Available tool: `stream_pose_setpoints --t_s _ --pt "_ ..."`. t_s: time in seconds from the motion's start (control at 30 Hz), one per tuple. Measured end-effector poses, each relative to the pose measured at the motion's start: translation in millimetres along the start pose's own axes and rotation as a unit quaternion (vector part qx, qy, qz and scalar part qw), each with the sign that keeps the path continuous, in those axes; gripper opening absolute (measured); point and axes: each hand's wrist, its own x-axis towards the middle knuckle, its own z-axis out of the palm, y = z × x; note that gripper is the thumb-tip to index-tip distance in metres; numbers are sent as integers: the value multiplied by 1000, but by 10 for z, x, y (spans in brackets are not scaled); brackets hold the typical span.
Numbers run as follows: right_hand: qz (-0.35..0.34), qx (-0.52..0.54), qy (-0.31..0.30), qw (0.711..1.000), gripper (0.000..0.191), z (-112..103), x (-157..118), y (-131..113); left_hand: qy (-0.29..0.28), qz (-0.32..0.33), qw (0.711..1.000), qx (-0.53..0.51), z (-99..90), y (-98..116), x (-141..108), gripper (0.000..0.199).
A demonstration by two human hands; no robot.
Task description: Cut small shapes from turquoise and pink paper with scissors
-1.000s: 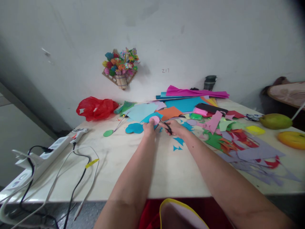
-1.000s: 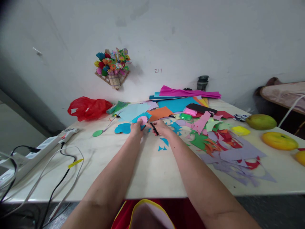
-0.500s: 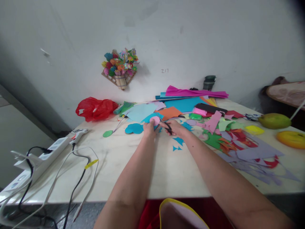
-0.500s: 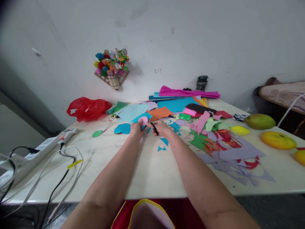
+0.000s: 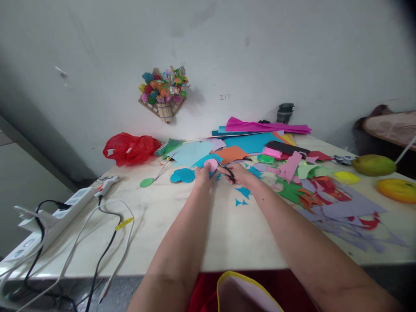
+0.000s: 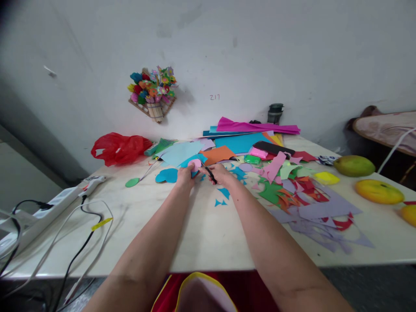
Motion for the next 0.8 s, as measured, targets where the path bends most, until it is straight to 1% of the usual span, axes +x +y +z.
stream_pose_setpoints --t_s 0.07,0.17,0.33,0.53,0.7,0.8 --pt "-3 -1 -2 1000 42 -7 26 26 10 0 1000 15 18 26 -34 22" --pt "-5 -3 -3 1000 41 -16 67 63 19 1 1000 9 30 47 -52 23" --pt "-10 1 -8 1000 42 -42 108 98 9 4 999 39 5 45 -12 19" --pt "-4 -11 -10 1000 43 -59 62 61 16 -9 998 57 -1 83 -23 19" --pt "4 -13 -7 1000 39 -56 37 32 15 -27 998 56 22 129 -67 15" --pt "5 -12 -8 1000 35 -63 33 29 5 -40 998 42 26 147 -86 15"
